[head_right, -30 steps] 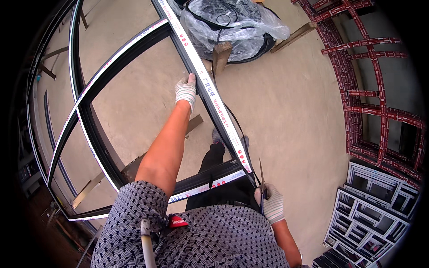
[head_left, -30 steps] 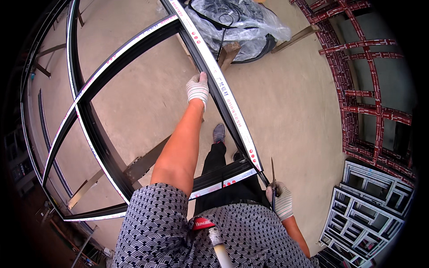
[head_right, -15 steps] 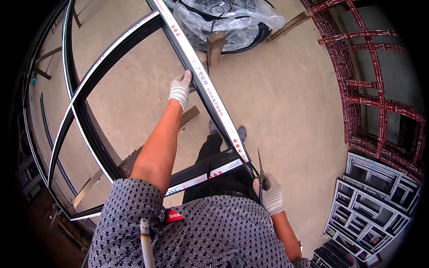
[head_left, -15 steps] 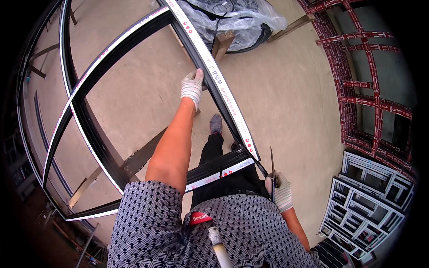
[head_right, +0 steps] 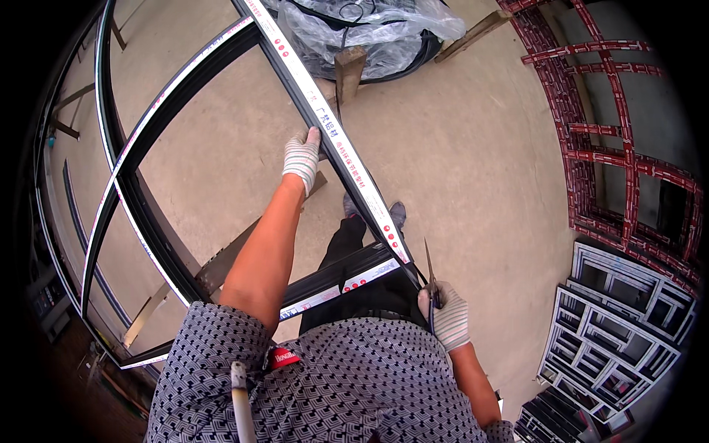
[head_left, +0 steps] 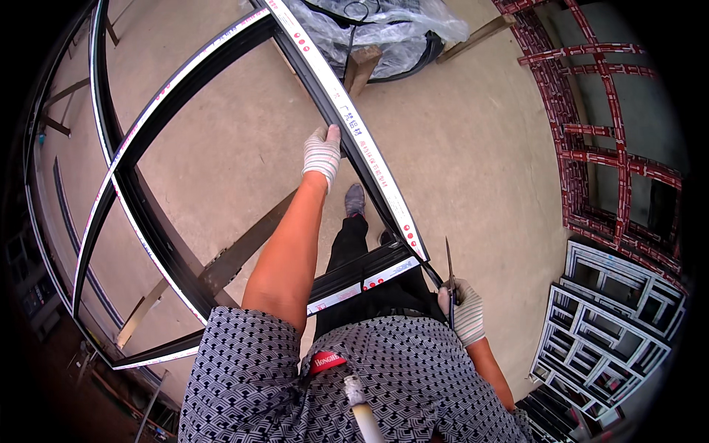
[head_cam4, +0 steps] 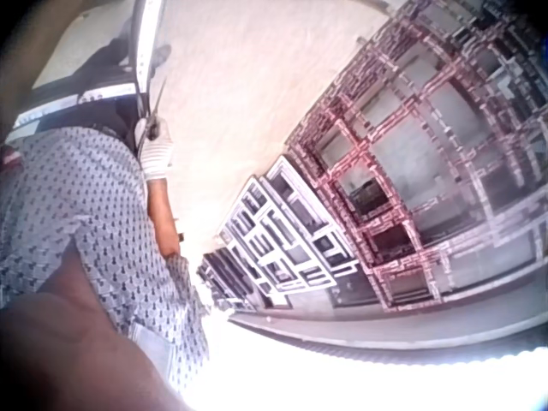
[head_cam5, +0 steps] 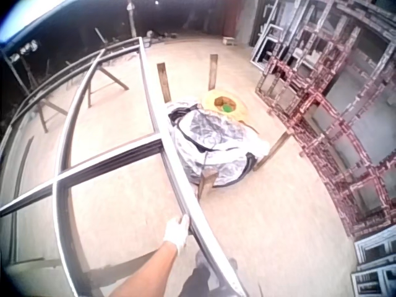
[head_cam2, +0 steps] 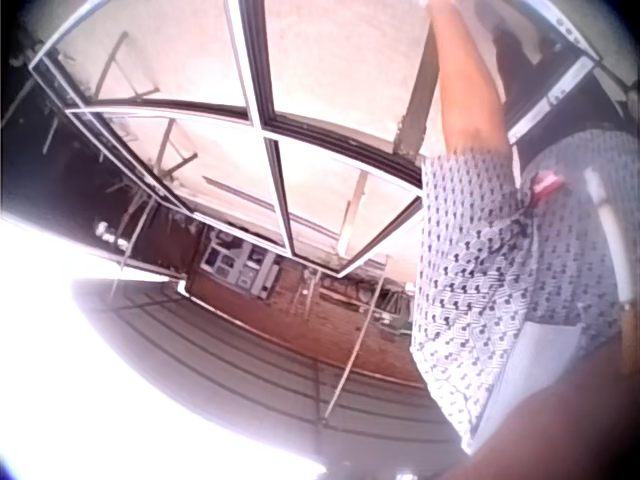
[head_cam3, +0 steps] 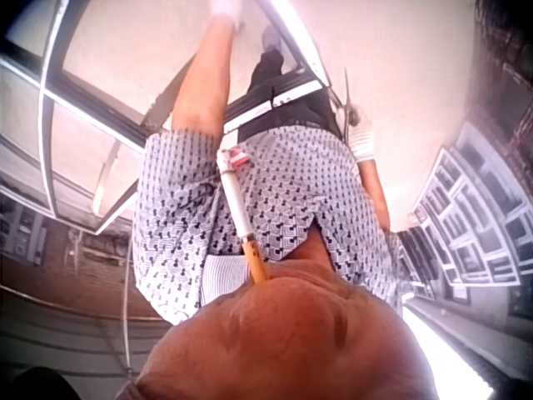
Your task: The person uses shears to cut a black rubber seal along the perimeter of a large aluminum window frame. They carefully trim the seal to fit the frame's profile, working around the corners and straight edges. The person then removes the cut pieces of the seal from the frame.
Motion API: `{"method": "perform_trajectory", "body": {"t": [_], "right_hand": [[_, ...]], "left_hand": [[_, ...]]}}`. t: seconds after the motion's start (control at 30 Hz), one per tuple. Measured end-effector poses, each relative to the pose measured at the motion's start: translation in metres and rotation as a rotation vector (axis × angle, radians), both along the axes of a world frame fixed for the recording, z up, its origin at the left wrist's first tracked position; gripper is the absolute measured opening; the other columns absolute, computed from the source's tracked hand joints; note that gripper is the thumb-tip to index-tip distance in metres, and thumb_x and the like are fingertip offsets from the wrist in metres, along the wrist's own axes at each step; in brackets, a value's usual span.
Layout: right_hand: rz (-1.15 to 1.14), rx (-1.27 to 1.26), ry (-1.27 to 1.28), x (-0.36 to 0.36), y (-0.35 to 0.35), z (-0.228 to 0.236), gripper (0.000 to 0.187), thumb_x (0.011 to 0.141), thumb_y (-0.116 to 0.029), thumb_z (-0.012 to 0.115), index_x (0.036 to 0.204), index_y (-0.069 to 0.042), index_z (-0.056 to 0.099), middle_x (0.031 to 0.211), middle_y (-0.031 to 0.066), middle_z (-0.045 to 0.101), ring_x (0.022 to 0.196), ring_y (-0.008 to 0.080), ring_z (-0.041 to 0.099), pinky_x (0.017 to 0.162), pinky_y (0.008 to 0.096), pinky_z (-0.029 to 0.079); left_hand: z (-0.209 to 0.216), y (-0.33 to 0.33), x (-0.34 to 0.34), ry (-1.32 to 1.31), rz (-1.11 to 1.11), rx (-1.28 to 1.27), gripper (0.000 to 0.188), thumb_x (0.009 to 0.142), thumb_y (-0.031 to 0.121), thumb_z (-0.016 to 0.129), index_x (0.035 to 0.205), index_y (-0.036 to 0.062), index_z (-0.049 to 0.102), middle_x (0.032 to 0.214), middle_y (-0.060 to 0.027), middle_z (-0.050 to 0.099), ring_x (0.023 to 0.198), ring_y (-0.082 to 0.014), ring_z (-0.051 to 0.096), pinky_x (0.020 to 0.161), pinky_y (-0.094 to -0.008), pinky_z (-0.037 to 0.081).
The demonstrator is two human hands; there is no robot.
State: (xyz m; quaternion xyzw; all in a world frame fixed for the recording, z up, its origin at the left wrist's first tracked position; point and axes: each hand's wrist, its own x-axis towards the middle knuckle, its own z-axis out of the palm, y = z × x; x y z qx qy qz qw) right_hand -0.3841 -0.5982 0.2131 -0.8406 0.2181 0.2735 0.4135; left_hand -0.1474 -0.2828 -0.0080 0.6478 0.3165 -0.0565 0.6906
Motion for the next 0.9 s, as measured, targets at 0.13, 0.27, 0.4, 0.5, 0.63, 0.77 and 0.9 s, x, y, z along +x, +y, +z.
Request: {"method": "perform_trajectory", "body": {"t": [0.13,0.27,0.4,0.5,0.63,0.77,0.9], "right_hand": [[-0.023,-0.004,0.009,-0.007,-0.001,-0.004,0.023,0.094,-0.022,0.071,0.099,0.000,0.065,0.075,0.0033,0.063,0.070,0.0070,0.055,0.066,0.0264,0.050],[-0.017,-0.001,-0.005,-0.008,-0.001,-0.006,0.023,0.094,-0.023,0.071,0.099,-0.001,0.066,0.074,0.0037,0.064,0.070,0.0070,0.056,0.065,0.0266,0.050],[0.007,-0.051,0.007,-0.006,0.001,-0.007,0.027,0.093,-0.025,0.073,0.102,-0.001,0.067,0.073,0.0056,0.065,0.068,0.0078,0.058,0.064,0.0273,0.051],[0.006,-0.068,0.007,-0.009,-0.001,-0.010,0.029,0.092,-0.026,0.074,0.104,0.000,0.067,0.073,0.0063,0.067,0.067,0.0085,0.060,0.063,0.0276,0.052],[0.019,-0.061,-0.004,-0.010,-0.001,-0.011,0.031,0.092,-0.026,0.074,0.105,0.000,0.067,0.073,0.0062,0.067,0.066,0.0085,0.061,0.063,0.0275,0.052],[-0.027,0.038,0.010,0.000,0.005,-0.003,0.018,0.094,-0.018,0.069,0.101,-0.003,0.064,0.076,-0.0010,0.061,0.070,0.0040,0.053,0.065,0.0229,0.048],[0.022,-0.007,0.015,-0.004,0.000,-0.012,0.032,0.091,-0.028,0.074,0.105,0.000,0.066,0.073,0.0070,0.068,0.066,0.0094,0.061,0.064,0.0278,0.052]], "left_hand": [[0.015,-0.011,-0.002,0.057,-0.075,0.253,0.034,0.104,0.023,0.055,0.114,-0.0075,0.067,0.095,-0.0152,0.073,0.081,-0.0192,0.067,0.076,-0.0329,0.054],[0.008,-0.011,-0.003,0.027,-0.007,0.110,0.034,0.105,0.023,0.055,0.114,-0.0080,0.067,0.094,-0.0126,0.072,0.077,-0.0168,0.067,0.072,-0.0317,0.055],[-0.007,-0.013,-0.015,0.015,0.009,-0.010,0.034,0.106,0.022,0.054,0.115,-0.0080,0.067,0.094,-0.0107,0.072,0.075,-0.0153,0.067,0.069,-0.0311,0.056],[0.014,-0.026,-0.016,0.016,-0.024,0.116,0.035,0.106,0.022,0.053,0.117,-0.0082,0.066,0.094,-0.0106,0.073,0.076,-0.0152,0.068,0.070,-0.0305,0.056],[0.012,-0.023,-0.017,0.017,-0.052,0.238,0.034,0.106,0.022,0.054,0.117,-0.0075,0.066,0.095,-0.0108,0.073,0.076,-0.0159,0.068,0.069,-0.0315,0.058],[0.027,-0.028,-0.022,0.067,0.047,-0.124,0.032,0.106,0.022,0.053,0.116,-0.0052,0.066,0.094,-0.0103,0.072,0.076,-0.0174,0.070,0.065,-0.0348,0.061],[0.021,-0.034,-0.030,0.087,-0.028,0.169,0.032,0.106,0.022,0.053,0.111,-0.0058,0.068,0.090,-0.0092,0.072,0.073,-0.0162,0.068,0.063,-0.0338,0.059]]}}
